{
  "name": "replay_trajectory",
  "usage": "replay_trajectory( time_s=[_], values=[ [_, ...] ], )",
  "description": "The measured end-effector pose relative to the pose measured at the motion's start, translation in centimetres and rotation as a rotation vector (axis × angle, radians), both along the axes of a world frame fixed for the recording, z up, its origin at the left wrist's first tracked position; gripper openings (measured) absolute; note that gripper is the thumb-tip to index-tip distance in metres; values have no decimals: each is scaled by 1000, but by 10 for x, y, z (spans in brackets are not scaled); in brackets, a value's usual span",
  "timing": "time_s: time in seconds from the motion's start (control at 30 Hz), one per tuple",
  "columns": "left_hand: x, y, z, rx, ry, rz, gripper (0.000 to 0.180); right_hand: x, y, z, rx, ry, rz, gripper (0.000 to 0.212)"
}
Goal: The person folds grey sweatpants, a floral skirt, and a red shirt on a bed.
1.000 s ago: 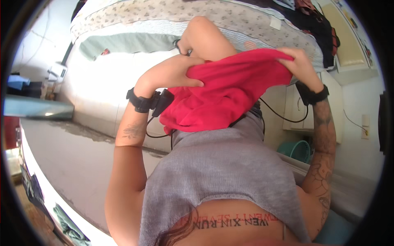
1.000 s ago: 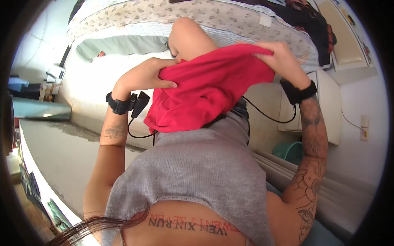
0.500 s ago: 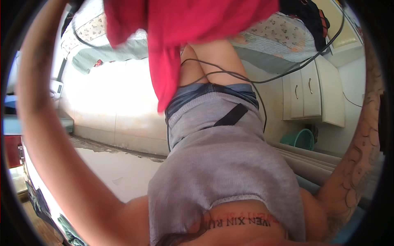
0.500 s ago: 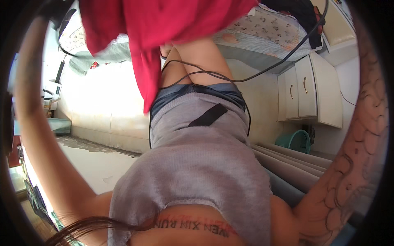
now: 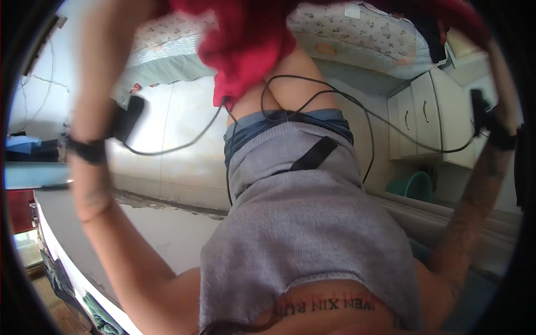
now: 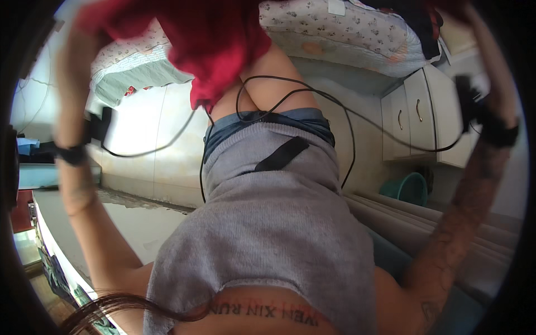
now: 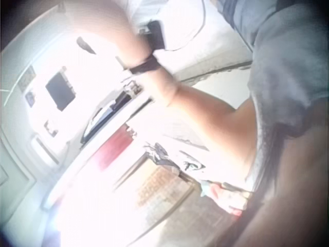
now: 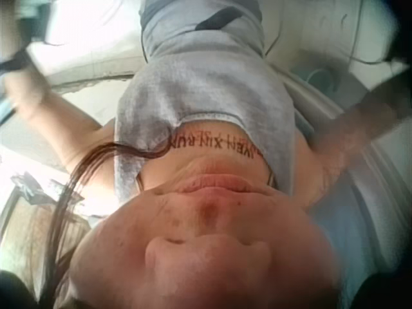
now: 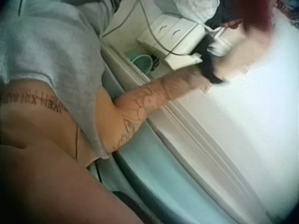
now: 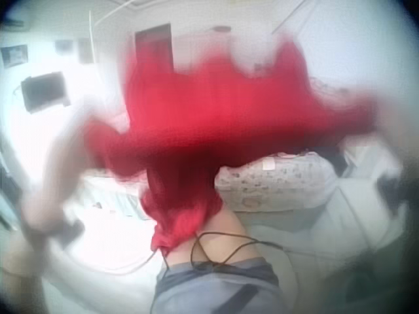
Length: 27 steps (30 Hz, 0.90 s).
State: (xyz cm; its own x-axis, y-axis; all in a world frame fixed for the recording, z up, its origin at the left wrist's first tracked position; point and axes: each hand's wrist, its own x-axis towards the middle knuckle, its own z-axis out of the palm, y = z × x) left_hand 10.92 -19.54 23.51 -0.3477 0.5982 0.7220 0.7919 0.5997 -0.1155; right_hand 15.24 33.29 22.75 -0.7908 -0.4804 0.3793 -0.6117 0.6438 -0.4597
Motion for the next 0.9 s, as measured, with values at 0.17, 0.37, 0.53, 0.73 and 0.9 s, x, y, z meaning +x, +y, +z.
replay_trajectory(
  time_s=[0.17, 0.37, 0.53, 0.73, 0.9],
  values=[
    [83, 77, -146, -349, -756, -248, 24, 118, -27, -109, 227, -411, -17, 20],
    [129, 76, -168, -139, -1125, -95, 38, 149, -54, -171, 107, -868, 1, 19],
    [131, 63, -174, -184, -1073, -40, 39, 152, -59, -171, 31, -791, 27, 22],
    [108, 36, -207, -224, -747, 236, 26, 127, -75, -149, -318, -984, 194, 34],
    [87, 30, -253, 177, -842, 490, 14, 88, -91, -228, -293, -364, -213, 48]
  ],
)
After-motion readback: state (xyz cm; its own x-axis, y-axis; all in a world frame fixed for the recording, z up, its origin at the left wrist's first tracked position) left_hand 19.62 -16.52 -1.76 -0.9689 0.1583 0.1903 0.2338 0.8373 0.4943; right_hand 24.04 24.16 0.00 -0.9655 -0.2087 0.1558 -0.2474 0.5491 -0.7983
